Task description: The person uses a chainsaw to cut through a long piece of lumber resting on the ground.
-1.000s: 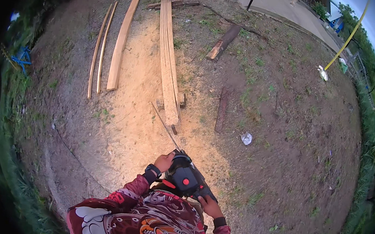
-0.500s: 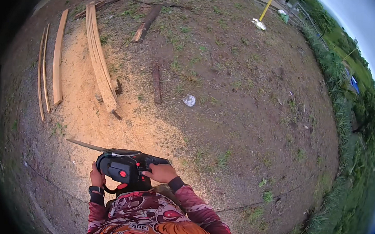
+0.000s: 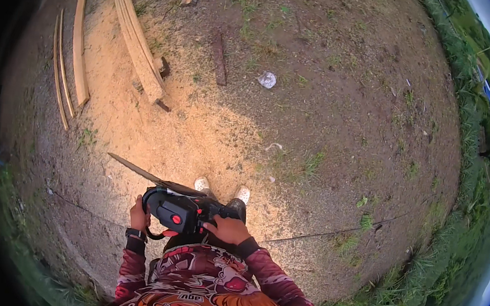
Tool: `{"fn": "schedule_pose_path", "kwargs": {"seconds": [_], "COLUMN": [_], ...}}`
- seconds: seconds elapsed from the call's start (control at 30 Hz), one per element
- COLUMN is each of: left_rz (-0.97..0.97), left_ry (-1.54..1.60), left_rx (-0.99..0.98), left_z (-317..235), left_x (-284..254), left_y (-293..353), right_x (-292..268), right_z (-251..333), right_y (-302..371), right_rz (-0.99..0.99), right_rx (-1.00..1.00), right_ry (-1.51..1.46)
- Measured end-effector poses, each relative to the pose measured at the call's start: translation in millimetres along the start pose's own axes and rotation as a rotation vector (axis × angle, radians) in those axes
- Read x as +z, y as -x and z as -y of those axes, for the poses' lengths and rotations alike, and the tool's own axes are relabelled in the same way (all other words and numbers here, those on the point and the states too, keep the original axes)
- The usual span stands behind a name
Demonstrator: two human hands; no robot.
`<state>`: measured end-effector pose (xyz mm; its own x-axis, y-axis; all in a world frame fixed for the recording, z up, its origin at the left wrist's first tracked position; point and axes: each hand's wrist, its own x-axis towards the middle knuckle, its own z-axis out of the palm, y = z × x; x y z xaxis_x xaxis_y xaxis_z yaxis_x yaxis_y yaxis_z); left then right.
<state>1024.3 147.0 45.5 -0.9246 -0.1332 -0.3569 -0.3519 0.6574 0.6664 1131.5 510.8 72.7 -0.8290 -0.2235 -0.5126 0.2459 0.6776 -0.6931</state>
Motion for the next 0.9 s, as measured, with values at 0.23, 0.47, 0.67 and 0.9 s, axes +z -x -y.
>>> {"fn": "schedule_pose_path", "kwargs": {"seconds": [0.23,0.47,0.67,0.9], "left_rz": [0.077,0.31,0.106,-0.079], "left_ry": [-0.293,-0.079,-0.184,-0.261], "left_rx": [0.595,0.001,0.05,0.194], "left_z": [-33,-118,-159,-122], "left_x": [43,55,56,82], "left_y": [-41,-70,-110,-205], "right_x": [31,44,71,81], "right_z": [-25,-15,-45,-8], "right_y": [14,3,-59,-154], "right_rz": [0.072,-0.118,-0.205,-0.276], "right_rx": [0.059,0.167,0.179,0.22], "right_ry": [-0.24,-0.196,-0.277,-0.411]}}
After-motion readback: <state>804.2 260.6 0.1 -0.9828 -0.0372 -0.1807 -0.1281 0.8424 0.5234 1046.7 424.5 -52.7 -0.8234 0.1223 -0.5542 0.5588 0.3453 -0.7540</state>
